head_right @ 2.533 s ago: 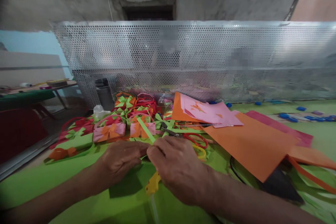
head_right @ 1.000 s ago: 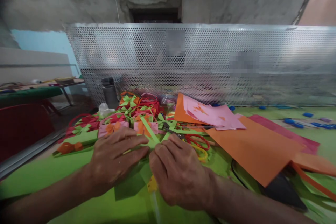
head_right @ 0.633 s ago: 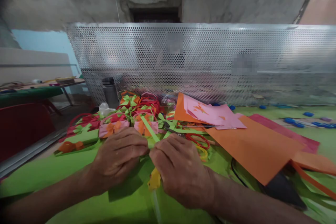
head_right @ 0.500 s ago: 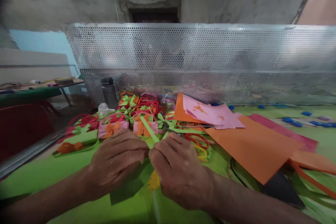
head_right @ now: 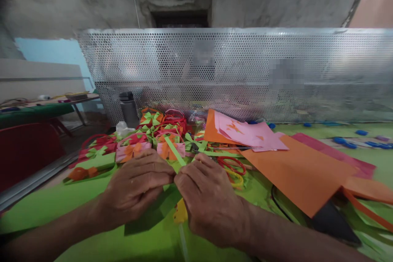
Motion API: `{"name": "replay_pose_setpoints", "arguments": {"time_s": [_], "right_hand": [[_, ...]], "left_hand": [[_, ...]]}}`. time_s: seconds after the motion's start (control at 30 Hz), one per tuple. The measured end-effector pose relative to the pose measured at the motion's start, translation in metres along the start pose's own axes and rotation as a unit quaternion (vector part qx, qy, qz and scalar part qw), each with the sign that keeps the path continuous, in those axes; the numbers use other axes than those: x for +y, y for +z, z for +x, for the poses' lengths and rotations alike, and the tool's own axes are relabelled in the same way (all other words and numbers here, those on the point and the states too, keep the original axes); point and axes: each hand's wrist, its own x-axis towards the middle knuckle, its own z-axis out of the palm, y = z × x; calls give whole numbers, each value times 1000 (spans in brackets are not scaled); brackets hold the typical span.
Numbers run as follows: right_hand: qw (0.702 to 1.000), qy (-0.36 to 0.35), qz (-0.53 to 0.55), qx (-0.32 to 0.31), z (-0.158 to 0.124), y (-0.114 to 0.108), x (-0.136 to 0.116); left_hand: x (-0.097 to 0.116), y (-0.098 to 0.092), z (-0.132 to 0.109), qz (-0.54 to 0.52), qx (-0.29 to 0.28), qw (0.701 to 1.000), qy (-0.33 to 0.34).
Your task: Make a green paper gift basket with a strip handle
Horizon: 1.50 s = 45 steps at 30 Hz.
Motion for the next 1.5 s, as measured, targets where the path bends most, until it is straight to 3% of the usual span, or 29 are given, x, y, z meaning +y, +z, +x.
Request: {"name": "replay_pose_setpoints", "arguments": {"time_s": [0.47,1.03,1.27,1.5], "right_hand": [[1000,2,-3,4,-3,3,3],[999,-9,-34,-18,-2,0,3],[999,6,-27,-26,-4,1,2],[999,-1,-37,-34,-6,1,-3]], "left_hand": [[-6,1,0,-64,-3,998,-1],[-7,1,-1,-49,-4,999,-12],[-14,8,-6,-94,-8,995,-25],[-10,13,-10,-72,-3,997,-31]]}}
